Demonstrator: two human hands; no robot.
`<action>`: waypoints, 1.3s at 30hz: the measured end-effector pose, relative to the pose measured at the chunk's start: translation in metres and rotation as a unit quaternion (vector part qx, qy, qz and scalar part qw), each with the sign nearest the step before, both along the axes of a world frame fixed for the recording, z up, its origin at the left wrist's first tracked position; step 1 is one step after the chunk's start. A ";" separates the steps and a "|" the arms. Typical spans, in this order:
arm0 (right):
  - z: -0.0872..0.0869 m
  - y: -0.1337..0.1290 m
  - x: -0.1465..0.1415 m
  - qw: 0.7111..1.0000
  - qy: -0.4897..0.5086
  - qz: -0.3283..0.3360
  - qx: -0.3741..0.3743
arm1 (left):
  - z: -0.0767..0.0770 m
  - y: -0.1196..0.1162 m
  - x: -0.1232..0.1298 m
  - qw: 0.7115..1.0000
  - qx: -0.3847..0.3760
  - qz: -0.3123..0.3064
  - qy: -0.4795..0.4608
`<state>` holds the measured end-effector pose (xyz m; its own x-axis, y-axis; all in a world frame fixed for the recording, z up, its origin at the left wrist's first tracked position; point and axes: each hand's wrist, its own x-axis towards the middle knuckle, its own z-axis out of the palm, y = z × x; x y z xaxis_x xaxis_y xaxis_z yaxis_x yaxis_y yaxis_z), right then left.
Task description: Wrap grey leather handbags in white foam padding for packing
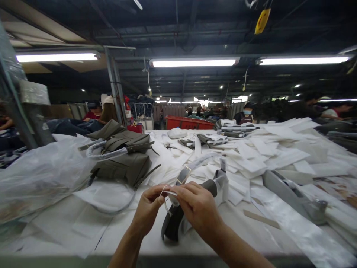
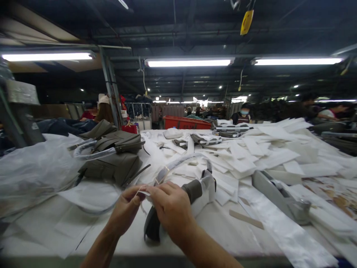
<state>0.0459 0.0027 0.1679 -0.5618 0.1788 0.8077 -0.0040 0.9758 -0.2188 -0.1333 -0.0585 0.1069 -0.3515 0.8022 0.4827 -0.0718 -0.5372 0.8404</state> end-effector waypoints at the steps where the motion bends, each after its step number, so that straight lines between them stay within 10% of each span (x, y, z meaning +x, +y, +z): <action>1: 0.002 0.000 -0.001 1.000 -0.006 -0.012 0.010 | 0.003 -0.003 0.001 1.000 -0.001 0.024 0.017; 9: 0.010 -0.004 -0.003 0.987 -0.081 -0.107 0.092 | 0.034 -0.023 0.023 0.978 0.034 0.145 0.145; 14: 0.011 -0.002 0.002 0.995 -0.092 -0.047 0.005 | 0.036 -0.032 0.030 0.947 0.038 0.214 0.238; 23: -0.008 -0.003 0.013 0.983 -0.010 0.059 -0.174 | -0.003 -0.045 0.048 0.955 -0.078 0.273 0.084; 27: -0.018 0.006 0.009 0.994 0.025 0.051 -0.096 | -0.015 -0.049 0.054 0.951 -0.098 0.291 -0.035; 32: -0.021 0.019 0.006 0.994 -0.045 -0.065 0.075 | -0.019 -0.065 0.071 0.899 -0.041 0.427 0.086; 39: -0.015 0.038 0.000 0.991 -0.031 -0.100 0.081 | -0.042 -0.089 0.090 0.840 -0.013 0.509 0.187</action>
<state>0.0457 0.0402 0.1529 -0.5781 0.1621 0.7997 0.2009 0.9782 -0.0531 -0.0433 -0.1478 0.0654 -0.6895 0.1891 0.6992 0.6854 -0.1417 0.7142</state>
